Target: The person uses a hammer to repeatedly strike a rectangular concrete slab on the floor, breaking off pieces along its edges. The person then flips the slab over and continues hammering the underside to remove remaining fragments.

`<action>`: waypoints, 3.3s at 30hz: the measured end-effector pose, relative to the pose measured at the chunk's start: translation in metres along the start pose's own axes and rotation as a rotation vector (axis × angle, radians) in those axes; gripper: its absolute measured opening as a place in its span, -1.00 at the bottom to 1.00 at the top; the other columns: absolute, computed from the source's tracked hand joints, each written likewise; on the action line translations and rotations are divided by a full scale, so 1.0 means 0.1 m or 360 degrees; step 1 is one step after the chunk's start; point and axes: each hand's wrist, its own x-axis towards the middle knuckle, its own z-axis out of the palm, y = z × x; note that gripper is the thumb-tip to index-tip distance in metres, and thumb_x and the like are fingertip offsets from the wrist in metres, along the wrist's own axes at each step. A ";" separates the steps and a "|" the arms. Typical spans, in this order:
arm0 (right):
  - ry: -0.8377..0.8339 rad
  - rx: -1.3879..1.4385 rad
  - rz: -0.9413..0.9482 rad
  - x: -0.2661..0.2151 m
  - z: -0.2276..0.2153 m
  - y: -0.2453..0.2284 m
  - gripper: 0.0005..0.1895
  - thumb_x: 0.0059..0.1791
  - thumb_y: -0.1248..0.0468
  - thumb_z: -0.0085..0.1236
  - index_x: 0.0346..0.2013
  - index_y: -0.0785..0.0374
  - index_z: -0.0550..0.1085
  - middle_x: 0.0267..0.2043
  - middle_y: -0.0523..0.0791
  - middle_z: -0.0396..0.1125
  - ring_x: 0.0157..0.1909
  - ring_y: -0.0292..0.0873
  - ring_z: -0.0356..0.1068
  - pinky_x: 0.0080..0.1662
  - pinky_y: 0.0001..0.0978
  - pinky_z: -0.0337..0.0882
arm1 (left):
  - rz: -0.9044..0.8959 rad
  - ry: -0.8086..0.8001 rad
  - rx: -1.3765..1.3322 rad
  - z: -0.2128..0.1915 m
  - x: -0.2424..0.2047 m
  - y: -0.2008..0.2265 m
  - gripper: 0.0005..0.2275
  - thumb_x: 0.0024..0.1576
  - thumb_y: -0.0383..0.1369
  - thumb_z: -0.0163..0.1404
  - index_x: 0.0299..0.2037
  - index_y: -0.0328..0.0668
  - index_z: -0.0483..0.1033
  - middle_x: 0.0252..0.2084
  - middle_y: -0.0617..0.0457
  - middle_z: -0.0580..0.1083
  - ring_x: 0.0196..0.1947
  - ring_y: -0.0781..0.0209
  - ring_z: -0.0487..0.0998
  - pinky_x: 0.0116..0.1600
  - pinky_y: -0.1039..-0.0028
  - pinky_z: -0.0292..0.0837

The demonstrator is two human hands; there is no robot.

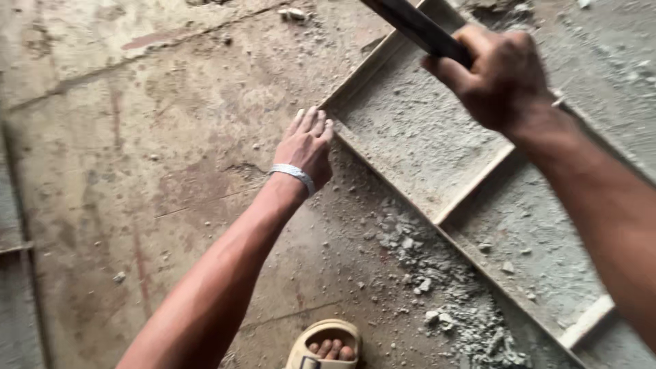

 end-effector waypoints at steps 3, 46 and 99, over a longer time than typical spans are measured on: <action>0.0334 0.0293 -0.0186 0.02 0.24 -0.11 -0.48 0.25 -0.13 -0.06 -0.29 0.26 0.43 -0.57 -0.17 0.27 -0.65 -0.35 0.21 -0.65 -0.45 0.21 | -0.0008 0.0026 0.0004 0.02 0.01 0.02 -0.45 0.02 -0.44 -0.07 0.28 -0.46 0.31 0.40 -0.31 0.24 0.46 -0.11 0.12 0.51 0.19 -0.12; 0.0178 0.0633 0.0235 -0.44 0.28 -0.48 -0.51 0.14 -0.16 -0.25 -0.29 0.20 0.33 -0.70 -0.26 0.09 -0.79 -0.36 0.05 -0.74 -0.44 0.13 | 0.0248 -0.0567 0.0367 -0.28 0.13 -0.09 -0.35 0.04 -0.42 -0.20 0.42 -0.46 0.00 0.48 -0.36 -0.01 0.50 -0.11 -0.02 0.52 0.23 -0.23; -0.0257 0.0238 0.0736 -0.43 0.41 -0.09 -0.49 0.07 -0.21 -0.08 -0.24 0.19 0.45 -0.66 -0.15 0.29 -0.68 -0.19 0.26 -0.58 -0.23 0.28 | 0.0266 -0.0428 0.0328 -0.34 0.09 -0.09 -0.37 0.00 -0.36 -0.08 0.32 -0.53 0.18 0.43 -0.38 0.14 0.47 -0.14 0.11 0.50 0.24 -0.09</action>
